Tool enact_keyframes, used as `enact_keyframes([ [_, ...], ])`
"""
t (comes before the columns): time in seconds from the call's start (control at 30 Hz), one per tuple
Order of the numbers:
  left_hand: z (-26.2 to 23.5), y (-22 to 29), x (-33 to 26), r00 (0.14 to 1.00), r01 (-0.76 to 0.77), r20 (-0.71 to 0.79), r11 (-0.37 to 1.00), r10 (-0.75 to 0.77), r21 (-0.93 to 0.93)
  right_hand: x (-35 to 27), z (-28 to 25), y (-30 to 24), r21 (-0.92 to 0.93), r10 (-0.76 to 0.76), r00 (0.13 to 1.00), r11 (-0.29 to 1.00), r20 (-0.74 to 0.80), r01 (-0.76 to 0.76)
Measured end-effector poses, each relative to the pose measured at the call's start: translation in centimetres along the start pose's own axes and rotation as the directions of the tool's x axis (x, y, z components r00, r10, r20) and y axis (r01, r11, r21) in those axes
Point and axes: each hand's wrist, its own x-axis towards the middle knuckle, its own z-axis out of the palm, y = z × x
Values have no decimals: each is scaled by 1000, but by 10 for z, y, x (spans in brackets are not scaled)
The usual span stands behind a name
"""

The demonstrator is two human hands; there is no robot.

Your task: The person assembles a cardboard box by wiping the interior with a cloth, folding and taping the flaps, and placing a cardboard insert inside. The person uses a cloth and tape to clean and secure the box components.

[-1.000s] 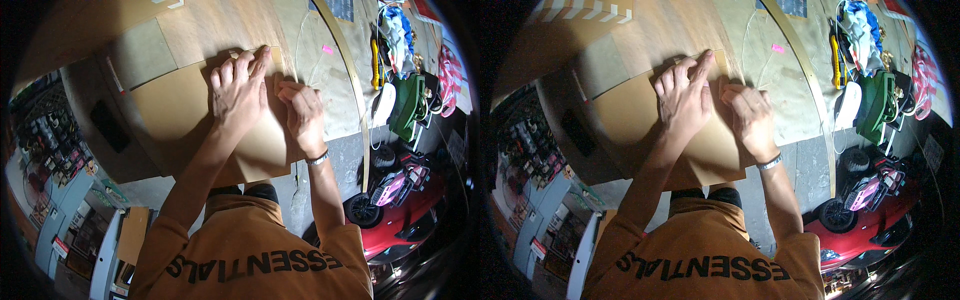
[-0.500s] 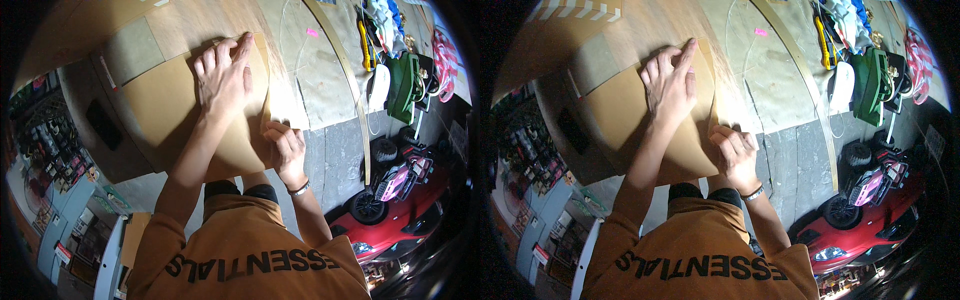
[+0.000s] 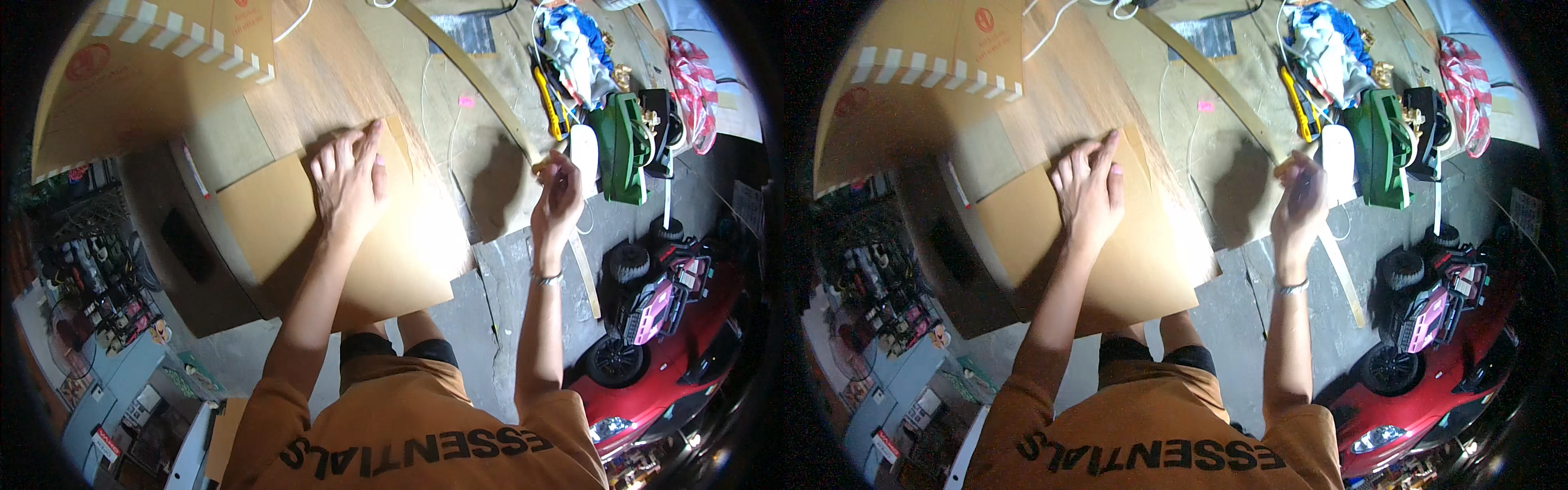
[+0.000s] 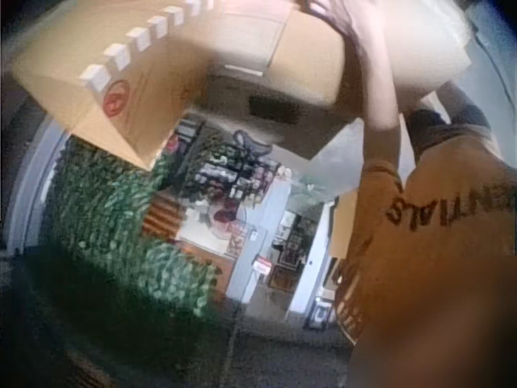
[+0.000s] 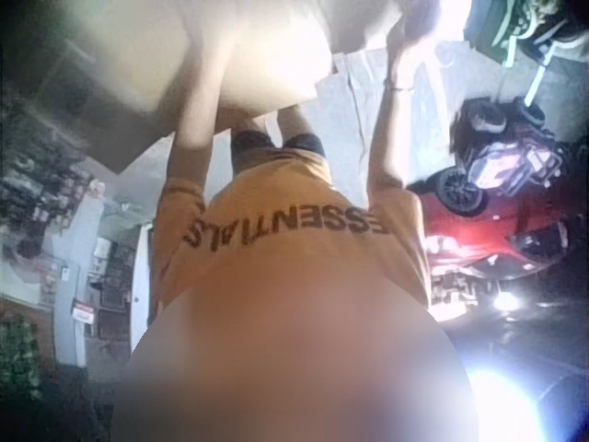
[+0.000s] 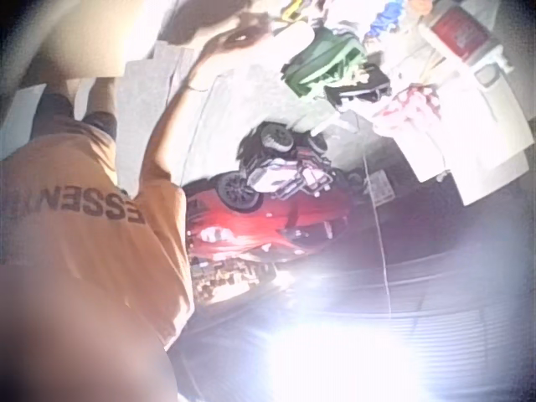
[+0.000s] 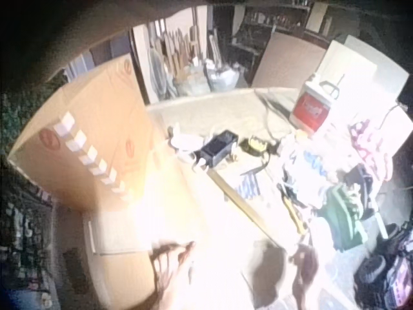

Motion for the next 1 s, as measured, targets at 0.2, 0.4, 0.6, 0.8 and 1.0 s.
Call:
enact_keyframes([
  [0.2, -3, 1, 0, 1000, 29, 7, 999, -28, -31, 91, -6, 22, -510, -424, 905, 772, 30, 379],
  [0.4, -6, -1, 1, 1000, -7, -29, 997, 5, -78, 102, -13, 27, -654, -230, 973, 737, -3, 172],
  [0.6, -17, 2, 27, 990, 72, -86, 933, -109, -351, 1, -65, 17, -557, -30, 1000, 830, -6, 22],
  [0.8, 11, -31, 182, 962, 47, -235, 929, -142, -367, -71, -103, 48, -744, 142, 976, 668, 165, 29],
  [1.0, 10, -62, 255, 960, 237, -183, 963, -212, 130, -55, -107, 68, -704, 198, 956, 710, 215, 11],
])
